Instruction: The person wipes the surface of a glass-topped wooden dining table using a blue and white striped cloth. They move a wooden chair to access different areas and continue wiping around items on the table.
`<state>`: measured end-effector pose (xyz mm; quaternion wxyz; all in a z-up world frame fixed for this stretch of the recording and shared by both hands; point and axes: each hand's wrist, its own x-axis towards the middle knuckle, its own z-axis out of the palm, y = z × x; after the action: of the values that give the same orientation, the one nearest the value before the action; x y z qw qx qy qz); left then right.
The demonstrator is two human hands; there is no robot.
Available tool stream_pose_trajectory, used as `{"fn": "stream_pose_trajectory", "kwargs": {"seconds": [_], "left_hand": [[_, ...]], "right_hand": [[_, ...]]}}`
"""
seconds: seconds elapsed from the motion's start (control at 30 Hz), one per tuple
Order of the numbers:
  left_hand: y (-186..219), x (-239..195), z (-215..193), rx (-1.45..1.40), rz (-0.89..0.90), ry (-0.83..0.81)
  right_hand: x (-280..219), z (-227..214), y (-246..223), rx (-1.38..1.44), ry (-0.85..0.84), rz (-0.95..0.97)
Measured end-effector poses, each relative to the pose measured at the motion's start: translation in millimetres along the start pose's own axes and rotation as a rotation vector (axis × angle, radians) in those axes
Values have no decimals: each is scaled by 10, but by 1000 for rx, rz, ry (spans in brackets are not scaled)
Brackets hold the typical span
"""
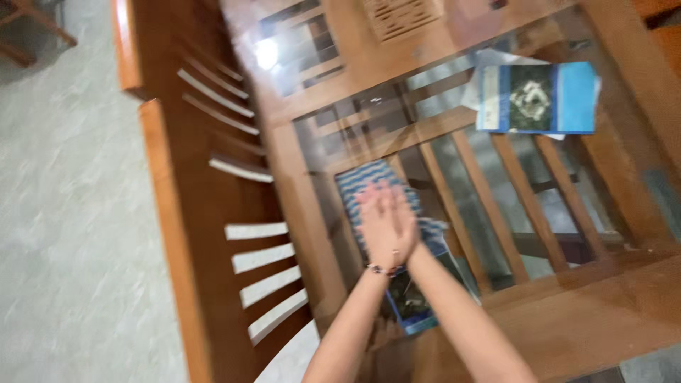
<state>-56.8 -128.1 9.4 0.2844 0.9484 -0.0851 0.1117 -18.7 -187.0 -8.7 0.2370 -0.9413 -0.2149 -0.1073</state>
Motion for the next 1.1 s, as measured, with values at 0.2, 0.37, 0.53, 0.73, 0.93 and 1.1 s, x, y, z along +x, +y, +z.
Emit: {"fn": "stream_pose_trajectory", "kwargs": {"seconds": [0.2, 0.37, 0.53, 0.73, 0.93, 1.1], "left_hand": [[1387, 60, 401, -506, 388, -301], [960, 37, -186, -518, 391, -275], [380, 453, -728, -496, 48, -26], [257, 517, -1342, -580, 5, 23], [-238, 495, -1470, -312, -125, 171], [-104, 437, -1105, -587, -102, 1]], "right_hand": [[-1164, -1317, 2064, -287, 163, 540], [-1666, -1659, 2550, -337, 278, 776], [-913, -950, 1494, -272, 293, 562], [253, 261, -1086, 126, 119, -26], [995, 540, -1070, 210, 12, -265], [912, 35, 682, 124, 144, -27]]}}
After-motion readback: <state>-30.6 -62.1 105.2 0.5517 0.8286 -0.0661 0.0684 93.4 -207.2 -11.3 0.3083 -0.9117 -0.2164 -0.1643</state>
